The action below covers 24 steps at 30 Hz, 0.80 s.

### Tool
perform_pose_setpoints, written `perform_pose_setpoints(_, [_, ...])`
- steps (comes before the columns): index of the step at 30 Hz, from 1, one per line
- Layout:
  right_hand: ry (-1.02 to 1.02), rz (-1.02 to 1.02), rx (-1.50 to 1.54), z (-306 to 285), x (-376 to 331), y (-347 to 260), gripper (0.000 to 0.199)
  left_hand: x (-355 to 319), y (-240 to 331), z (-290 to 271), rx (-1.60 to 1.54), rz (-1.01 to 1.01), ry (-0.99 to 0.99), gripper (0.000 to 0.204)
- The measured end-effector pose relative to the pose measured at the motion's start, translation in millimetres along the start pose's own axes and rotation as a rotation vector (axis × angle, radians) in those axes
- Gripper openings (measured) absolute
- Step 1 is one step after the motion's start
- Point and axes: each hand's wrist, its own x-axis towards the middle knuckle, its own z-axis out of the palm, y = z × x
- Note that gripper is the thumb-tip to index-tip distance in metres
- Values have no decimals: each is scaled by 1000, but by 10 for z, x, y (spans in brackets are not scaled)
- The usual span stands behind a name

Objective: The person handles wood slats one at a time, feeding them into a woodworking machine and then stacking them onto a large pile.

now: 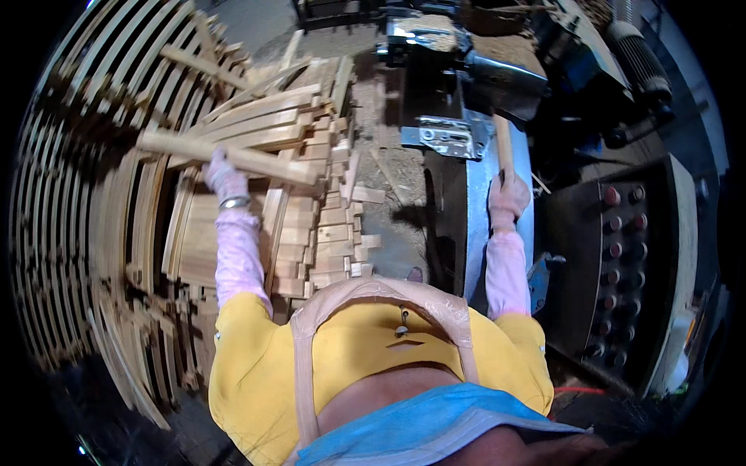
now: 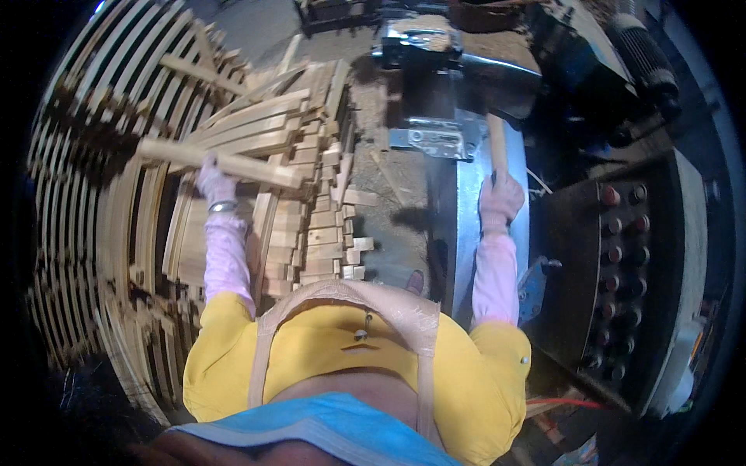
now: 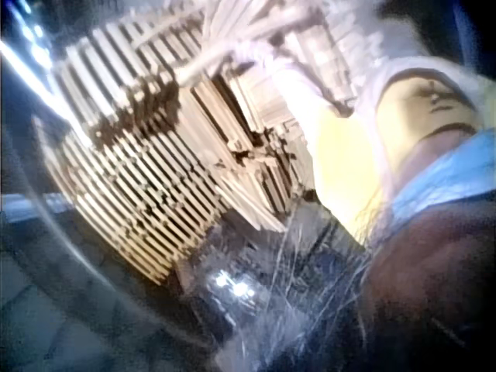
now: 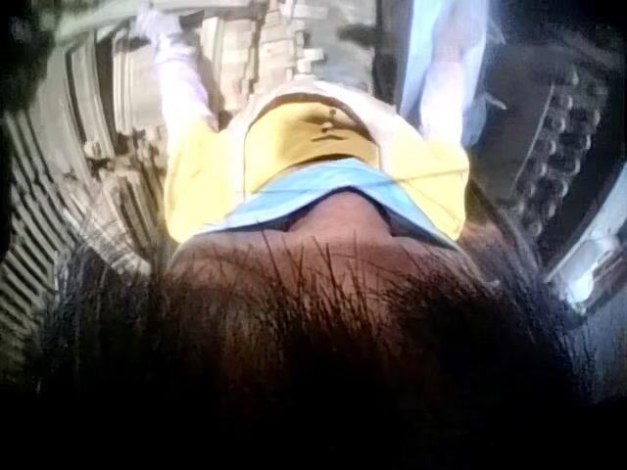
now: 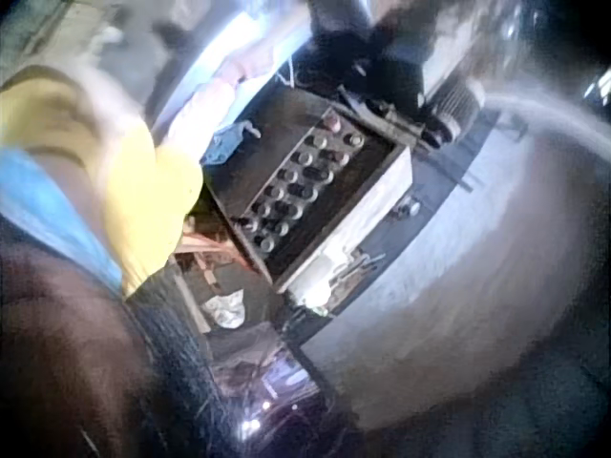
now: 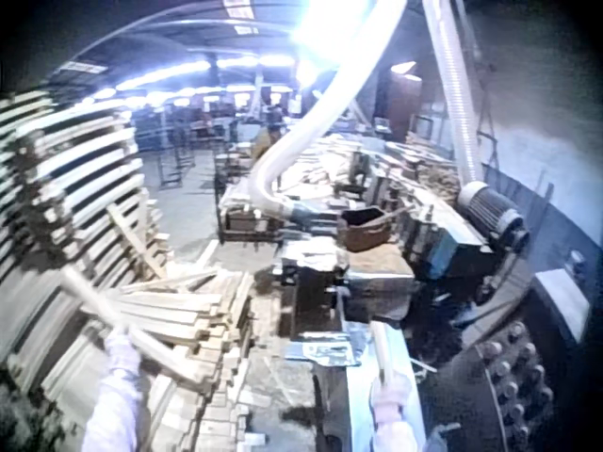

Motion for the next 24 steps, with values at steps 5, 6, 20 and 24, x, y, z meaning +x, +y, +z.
perform_pose_setpoints(5, [-194, -176, 921, -559, 298, -1416, 55, -1384, 332, 792, -69, 215, -341, 38])
perform_pose_setpoints(6, [-177, -383, 989, -585, 151, -1613, 61, -1596, 214, 958, -41, 169, -412, 37])
perform_pose_setpoints(20, [-295, 415, -29, -1906, -2573, -33, 52, -2764, -1061, 742, 433, -374, -1029, 53])
perform_pose_setpoints(24, [-218, 339, 111, -1304, -1655, -8, 51, -2475, -1052, 591, 386, -407, -926, 49])
